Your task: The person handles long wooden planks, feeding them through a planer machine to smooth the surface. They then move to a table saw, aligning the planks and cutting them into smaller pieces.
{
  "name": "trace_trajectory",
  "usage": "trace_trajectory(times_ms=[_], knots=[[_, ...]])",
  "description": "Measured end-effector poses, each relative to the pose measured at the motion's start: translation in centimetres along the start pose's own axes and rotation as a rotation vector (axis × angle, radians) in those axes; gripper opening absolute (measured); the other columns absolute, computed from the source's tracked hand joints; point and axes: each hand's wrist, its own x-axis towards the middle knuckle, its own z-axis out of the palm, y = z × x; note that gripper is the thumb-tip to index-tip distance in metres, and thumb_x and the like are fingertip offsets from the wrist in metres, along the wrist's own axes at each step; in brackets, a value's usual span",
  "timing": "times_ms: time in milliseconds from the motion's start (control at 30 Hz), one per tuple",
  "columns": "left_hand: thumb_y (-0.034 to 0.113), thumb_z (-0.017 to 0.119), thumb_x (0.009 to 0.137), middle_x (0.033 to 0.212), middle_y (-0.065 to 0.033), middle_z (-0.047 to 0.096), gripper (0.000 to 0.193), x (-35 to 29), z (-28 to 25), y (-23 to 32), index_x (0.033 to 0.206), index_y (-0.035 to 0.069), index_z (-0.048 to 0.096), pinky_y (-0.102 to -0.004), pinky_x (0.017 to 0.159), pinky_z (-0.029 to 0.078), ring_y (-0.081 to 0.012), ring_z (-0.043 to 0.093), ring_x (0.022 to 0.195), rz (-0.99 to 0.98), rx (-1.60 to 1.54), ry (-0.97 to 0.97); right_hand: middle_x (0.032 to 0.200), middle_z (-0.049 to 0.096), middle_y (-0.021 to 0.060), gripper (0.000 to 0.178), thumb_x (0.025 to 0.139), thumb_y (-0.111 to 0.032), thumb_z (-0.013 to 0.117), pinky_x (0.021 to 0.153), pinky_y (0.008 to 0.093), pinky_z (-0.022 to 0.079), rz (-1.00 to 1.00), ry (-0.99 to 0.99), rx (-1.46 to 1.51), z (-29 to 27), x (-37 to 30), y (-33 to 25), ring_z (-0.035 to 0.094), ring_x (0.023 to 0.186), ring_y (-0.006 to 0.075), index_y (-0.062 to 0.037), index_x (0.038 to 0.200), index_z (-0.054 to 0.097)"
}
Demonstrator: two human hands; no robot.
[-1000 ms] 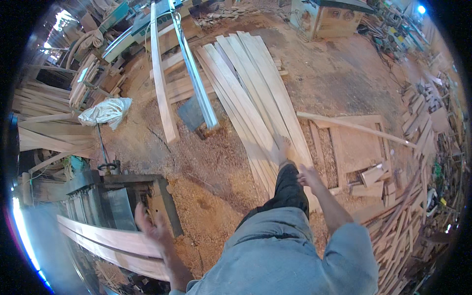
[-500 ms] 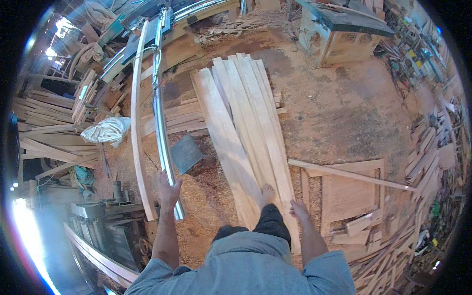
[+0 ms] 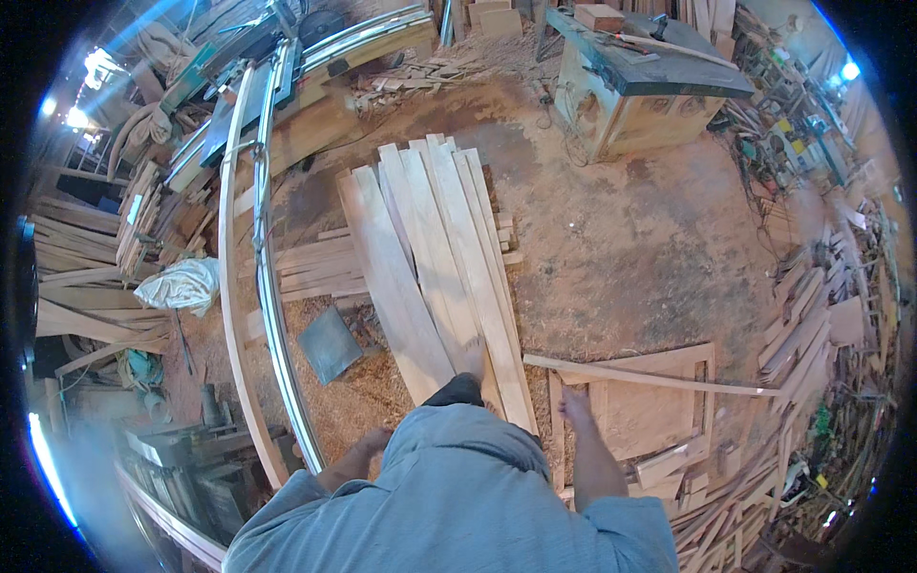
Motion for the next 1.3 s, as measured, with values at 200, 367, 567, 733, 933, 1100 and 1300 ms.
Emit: trace_trajectory(times_ms=[200, 367, 567, 733, 933, 1100, 1300], knots=[[0.062, 0.052, 0.094, 0.109, -0.0182, 0.075, 0.06, 8.1, -8.9, 4.0, 0.106, 0.009, 0.077, -0.0452, 0.093, 0.054, -0.0371, 0.07, 0.108, -0.139, -0.052, 0.064, 0.099, 0.068, 0.0163, 0.053, 0.097, -0.042, 0.07, 0.065, 0.0388, 0.056, -0.07, -0.059, -0.277, 0.2, 0.2, -4.4, 0.068, 0.079, 0.0225, 0.0032, 0.116, 0.05], [0.059, 0.053, 0.094, 0.109, -0.0256, 0.072, 0.062, 17.1, -23.8, 15.5, 0.107, 0.003, 0.076, -0.0477, 0.095, 0.053, -0.0406, 0.068, 0.106, 0.132, 0.201, 0.293, 0.101, 0.067, 0.0163, 0.05, 0.097, -0.045, 0.07, 0.065, 0.0401, 0.057, -0.001, 0.124, 0.045, -5.1, 1.6, -14.1, 0.069, 0.077, 0.0226, 0.0009, 0.109, 0.054], [0.045, 0.065, 0.094, 0.127, -0.0234, 0.069, 0.062, 24.9, -38.2, 36.6, 0.129, -0.005, 0.065, -0.0399, 0.105, 0.05, -0.0344, 0.065, 0.122, 0.245, -0.407, 0.536, 0.09, 0.069, 0.0083, 0.04, 0.101, -0.046, 0.06, 0.063, 0.0332, 0.056, 0.076, -0.007, -0.072, -11.9, 13.3, -22.4, 0.067, 0.074, 0.0187, -0.0074, 0.111, 0.06], [0.047, 0.067, 0.093, 0.125, -0.0233, 0.07, 0.062, 32.8, -41.7, 44.8, 0.127, -0.005, 0.067, -0.0387, 0.105, 0.05, -0.0332, 0.065, 0.122, 0.2, -0.632, 0.622, 0.086, 0.065, 0.0069, 0.032, 0.101, -0.041, 0.062, 0.062, 0.0331, 0.055, -0.008, -0.121, -0.425, -14.4, 25.7, -37.4, 0.064, 0.071, 0.0178, -0.0093, 0.107, 0.06], [0.053, 0.065, 0.092, 0.113, -0.0206, 0.074, 0.062, 37.0, -40.0, 46.8, 0.12, -0.002, 0.072, -0.0392, 0.092, 0.056, -0.0327, 0.071, 0.105, 0.025, -0.746, 0.456, 0.08, 0.061, 0.0052, 0.023, 0.1, -0.034, 0.064, 0.06, 0.033, 0.054, -0.224, -0.046, -0.153, -14.9, 41.4, -65.1, 0.061, 0.068, 0.0167, -0.0116, 0.103, 0.059], [0.068, 0.063, 0.086, 0.123, -0.0165, 0.072, 0.068, 38.8, -44.2, 47.2, 0.127, 0.014, 0.072, -0.0442, 0.098, 0.053, -0.0308, 0.069, 0.115, -0.465, -0.52, 0.031, 0.081, 0.064, 0.0025, 0.037, 0.099, -0.044, 0.064, 0.056, 0.0312, 0.051, -0.468, -0.023, -0.053, -12.1, 46.3, -81.6, 0.063, 0.067, 0.0152, -0.0079, 0.103, 0.059], [0.067, 0.061, 0.084, 0.123, -0.0199, 0.071, 0.065, 51.9, -57.0, 50.8, 0.119, 0.013, 0.075, -0.0456, 0.095, 0.054, -0.0366, 0.07, 0.11, -0.316, -0.408, 0.226, 0.083, 0.066, 0.006, 0.045, 0.099, -0.05, 0.063, 0.058, 0.0337, 0.053, -0.224, -0.285, -0.287, -9.5, 51.8, -86.2, 0.064, 0.069, 0.0173, -0.0056, 0.105, 0.062]])
